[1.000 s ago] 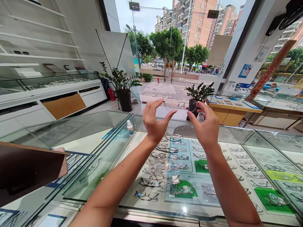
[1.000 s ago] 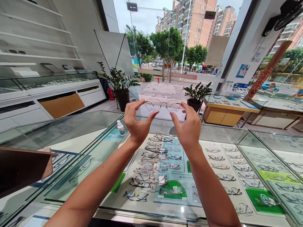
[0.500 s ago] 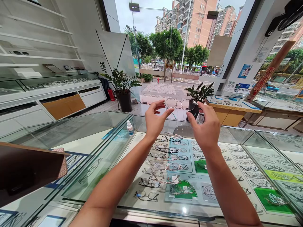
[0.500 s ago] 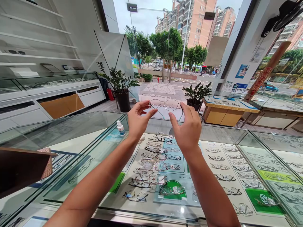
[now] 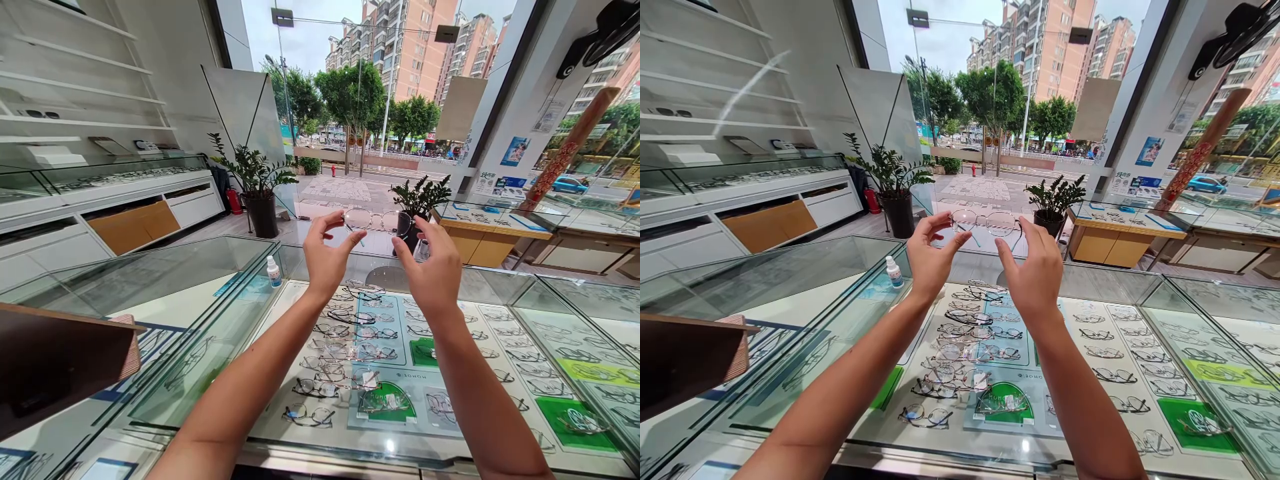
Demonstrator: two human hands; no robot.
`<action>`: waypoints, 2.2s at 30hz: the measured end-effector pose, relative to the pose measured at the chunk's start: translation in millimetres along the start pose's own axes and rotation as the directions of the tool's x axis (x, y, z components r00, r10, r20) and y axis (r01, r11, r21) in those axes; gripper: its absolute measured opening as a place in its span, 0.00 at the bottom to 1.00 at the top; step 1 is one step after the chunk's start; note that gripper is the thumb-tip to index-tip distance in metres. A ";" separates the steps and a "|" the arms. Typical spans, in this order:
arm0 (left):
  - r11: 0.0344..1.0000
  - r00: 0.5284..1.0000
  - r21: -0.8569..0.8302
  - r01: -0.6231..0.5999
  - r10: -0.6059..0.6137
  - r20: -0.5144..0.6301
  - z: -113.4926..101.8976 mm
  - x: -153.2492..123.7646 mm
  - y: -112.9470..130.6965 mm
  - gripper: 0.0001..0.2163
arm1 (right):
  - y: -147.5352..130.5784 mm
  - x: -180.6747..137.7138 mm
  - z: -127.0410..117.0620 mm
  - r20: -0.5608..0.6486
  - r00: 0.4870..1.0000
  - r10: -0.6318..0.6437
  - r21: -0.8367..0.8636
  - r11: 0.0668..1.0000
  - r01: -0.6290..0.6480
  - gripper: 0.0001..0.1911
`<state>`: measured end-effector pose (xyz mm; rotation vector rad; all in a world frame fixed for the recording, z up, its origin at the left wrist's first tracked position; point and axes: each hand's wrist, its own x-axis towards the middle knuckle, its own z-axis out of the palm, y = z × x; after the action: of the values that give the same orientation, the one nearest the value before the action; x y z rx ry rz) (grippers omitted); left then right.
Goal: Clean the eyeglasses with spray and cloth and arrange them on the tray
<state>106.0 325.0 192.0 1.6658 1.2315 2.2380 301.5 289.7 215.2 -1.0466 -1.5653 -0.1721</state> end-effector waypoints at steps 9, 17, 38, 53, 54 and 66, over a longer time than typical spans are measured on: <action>0.953 0.947 0.075 -0.294 0.301 -0.108 -2.6 0.7 -3.5 0.25 | 13.8 5.9 5.6 0.040 0.974 0.224 0.406 0.887 -0.221 0.26; 0.884 0.873 0.100 -0.456 0.466 -0.143 -3.0 1.7 -5.2 0.27 | 10.3 5.4 6.1 0.054 0.950 0.306 0.576 0.768 -0.280 0.21; 0.967 0.975 -0.145 -0.212 0.220 0.042 -0.2 6.6 -15.1 0.28 | 9.4 8.2 6.6 0.270 0.916 0.298 0.808 0.448 -0.384 0.13; 0.868 0.824 0.054 -0.494 0.447 0.348 -20.7 19.0 11.0 0.25 | 20.3 15.6 -8.6 0.320 0.947 0.025 0.437 0.883 -0.171 0.09; 0.856 0.810 0.069 -0.512 0.454 0.371 -21.8 18.7 14.4 0.25 | 19.8 15.4 -9.0 0.328 0.945 0.004 0.428 0.891 -0.152 0.08; 0.951 0.789 -0.184 -0.249 0.309 0.531 -29.5 21.8 25.0 0.26 | 31.1 18.7 -11.7 0.617 0.787 0.005 0.520 0.748 -0.413 0.10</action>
<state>81.9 303.4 222.3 2.3468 0.7439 1.6809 333.0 310.3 221.4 -0.7410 -1.8193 0.8943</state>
